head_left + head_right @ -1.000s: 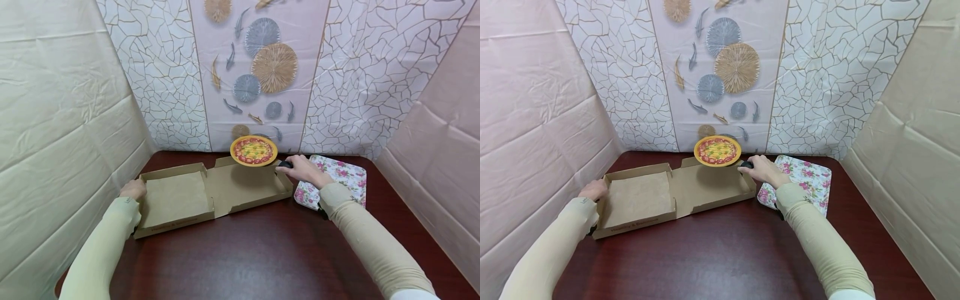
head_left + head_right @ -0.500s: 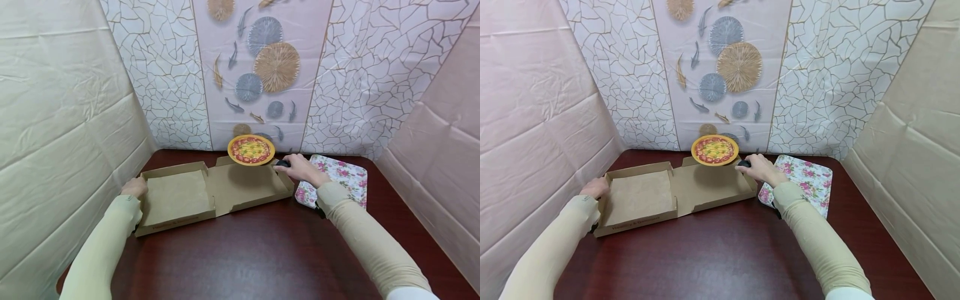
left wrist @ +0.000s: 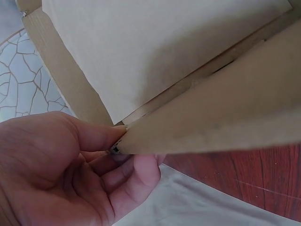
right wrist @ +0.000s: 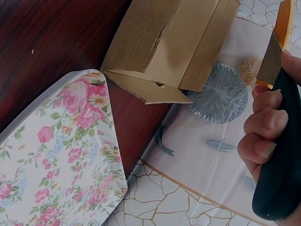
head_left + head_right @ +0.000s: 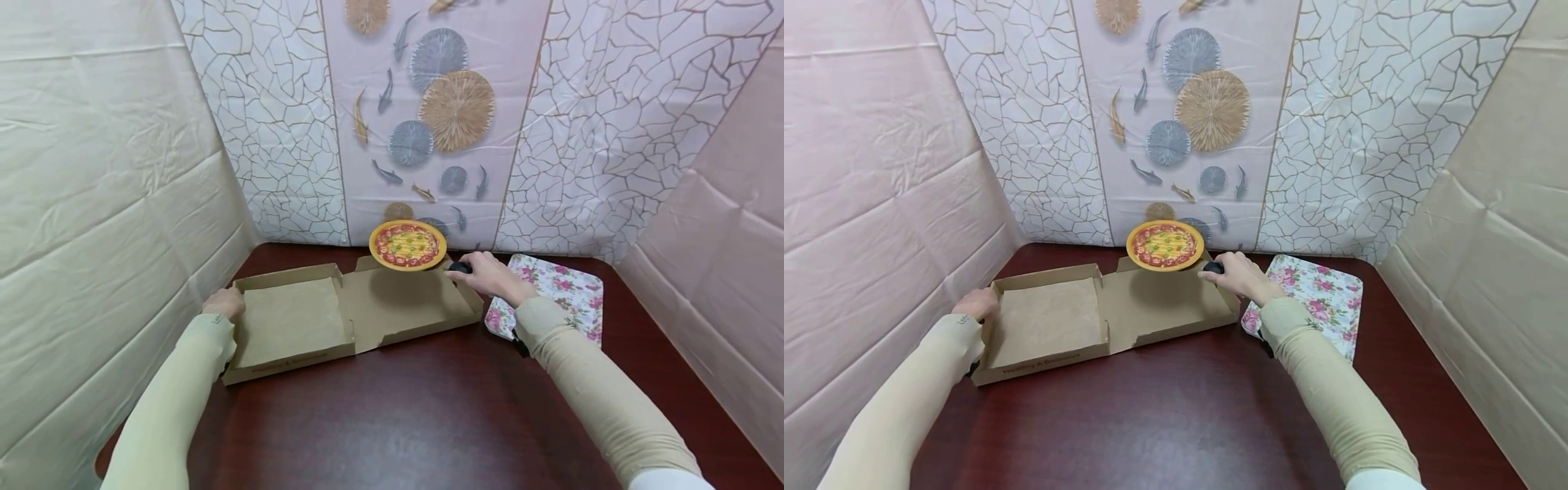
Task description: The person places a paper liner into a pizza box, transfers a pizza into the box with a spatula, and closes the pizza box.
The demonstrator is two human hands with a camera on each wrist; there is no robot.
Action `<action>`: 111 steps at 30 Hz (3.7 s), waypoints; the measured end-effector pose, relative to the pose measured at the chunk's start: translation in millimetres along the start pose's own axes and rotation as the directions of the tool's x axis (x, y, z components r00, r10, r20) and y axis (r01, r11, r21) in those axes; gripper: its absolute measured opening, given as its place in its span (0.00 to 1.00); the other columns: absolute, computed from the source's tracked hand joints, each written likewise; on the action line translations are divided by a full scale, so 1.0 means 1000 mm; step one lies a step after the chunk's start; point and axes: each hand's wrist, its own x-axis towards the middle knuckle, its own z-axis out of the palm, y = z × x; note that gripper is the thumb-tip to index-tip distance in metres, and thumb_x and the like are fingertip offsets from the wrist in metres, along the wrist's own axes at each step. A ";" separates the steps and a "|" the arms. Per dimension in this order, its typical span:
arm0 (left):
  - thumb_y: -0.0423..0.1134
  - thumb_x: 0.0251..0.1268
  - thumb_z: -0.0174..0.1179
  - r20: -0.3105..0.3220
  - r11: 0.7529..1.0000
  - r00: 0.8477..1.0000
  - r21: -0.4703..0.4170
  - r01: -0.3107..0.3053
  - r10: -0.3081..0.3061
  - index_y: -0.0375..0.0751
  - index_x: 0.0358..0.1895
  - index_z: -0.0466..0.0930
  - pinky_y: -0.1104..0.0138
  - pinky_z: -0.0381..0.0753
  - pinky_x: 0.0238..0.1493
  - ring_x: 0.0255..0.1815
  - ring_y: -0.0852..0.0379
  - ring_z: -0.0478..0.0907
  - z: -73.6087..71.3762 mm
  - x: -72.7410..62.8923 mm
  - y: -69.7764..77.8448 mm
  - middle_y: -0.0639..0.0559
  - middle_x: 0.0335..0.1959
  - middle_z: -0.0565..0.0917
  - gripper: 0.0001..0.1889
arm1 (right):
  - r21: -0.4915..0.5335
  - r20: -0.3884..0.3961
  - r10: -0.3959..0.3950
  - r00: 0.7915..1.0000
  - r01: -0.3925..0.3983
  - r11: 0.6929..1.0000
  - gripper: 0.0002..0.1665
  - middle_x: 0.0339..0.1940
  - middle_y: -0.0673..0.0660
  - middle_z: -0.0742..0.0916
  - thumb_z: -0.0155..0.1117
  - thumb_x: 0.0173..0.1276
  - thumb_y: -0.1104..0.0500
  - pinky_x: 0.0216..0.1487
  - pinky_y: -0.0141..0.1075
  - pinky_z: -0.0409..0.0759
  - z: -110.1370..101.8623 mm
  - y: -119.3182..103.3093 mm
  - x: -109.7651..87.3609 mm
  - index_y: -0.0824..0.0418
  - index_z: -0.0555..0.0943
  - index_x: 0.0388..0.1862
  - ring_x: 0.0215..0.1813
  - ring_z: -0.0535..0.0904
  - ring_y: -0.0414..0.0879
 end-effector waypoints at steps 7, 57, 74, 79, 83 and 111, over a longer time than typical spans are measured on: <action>0.34 0.73 0.36 -0.002 1.000 1.000 -0.007 0.004 -0.004 0.21 0.61 0.67 0.54 0.76 0.42 0.45 0.39 0.75 0.001 0.002 -0.002 0.26 0.52 0.75 0.22 | 0.004 -0.012 -0.011 1.000 0.011 1.000 0.20 0.17 0.50 0.73 0.59 0.68 0.41 0.22 0.34 0.63 0.002 -0.002 0.003 0.56 0.79 0.29 0.17 0.65 0.42; 0.31 0.72 0.39 0.059 0.996 0.995 -0.022 -0.084 0.086 0.21 0.70 0.52 0.59 0.73 0.34 0.41 0.40 0.73 -0.004 -0.003 -0.011 0.23 0.57 0.71 0.27 | 0.009 -0.013 -0.035 0.999 0.036 0.999 0.19 0.19 0.51 0.73 0.60 0.68 0.42 0.23 0.33 0.61 0.016 -0.025 0.012 0.56 0.79 0.32 0.19 0.63 0.42; 0.33 0.72 0.38 0.049 0.996 0.996 -0.044 -0.071 0.074 0.23 0.61 0.66 0.60 0.73 0.33 0.40 0.42 0.73 -0.010 0.001 -0.009 0.27 0.52 0.73 0.20 | -0.013 -0.013 -0.058 0.998 0.058 0.998 0.21 0.17 0.50 0.70 0.59 0.68 0.41 0.25 0.34 0.60 0.012 -0.033 0.018 0.56 0.76 0.26 0.19 0.61 0.42; 0.33 0.73 0.37 0.044 0.997 0.997 -0.034 -0.065 0.067 0.23 0.58 0.68 0.58 0.73 0.35 0.39 0.42 0.73 -0.006 0.003 -0.009 0.27 0.51 0.75 0.20 | -0.002 0.009 -0.056 0.998 0.056 0.998 0.21 0.16 0.49 0.68 0.58 0.69 0.41 0.24 0.34 0.59 0.014 -0.034 0.018 0.58 0.77 0.31 0.18 0.58 0.41; 0.34 0.73 0.36 0.025 0.998 0.998 -0.030 -0.048 0.049 0.23 0.59 0.68 0.54 0.75 0.42 0.44 0.40 0.74 -0.003 0.004 -0.010 0.25 0.55 0.74 0.21 | 0.007 0.015 -0.047 0.999 0.046 0.999 0.21 0.16 0.49 0.68 0.58 0.69 0.41 0.24 0.34 0.59 0.017 -0.035 0.019 0.58 0.79 0.35 0.17 0.58 0.41; 0.34 0.73 0.38 0.017 0.998 0.999 -0.054 -0.038 0.039 0.24 0.58 0.69 0.58 0.74 0.37 0.41 0.42 0.73 -0.002 0.004 -0.011 0.30 0.49 0.75 0.20 | 0.010 0.013 -0.111 0.994 0.110 0.994 0.21 0.15 0.48 0.67 0.58 0.69 0.41 0.23 0.32 0.59 0.028 -0.050 0.025 0.57 0.77 0.29 0.17 0.58 0.40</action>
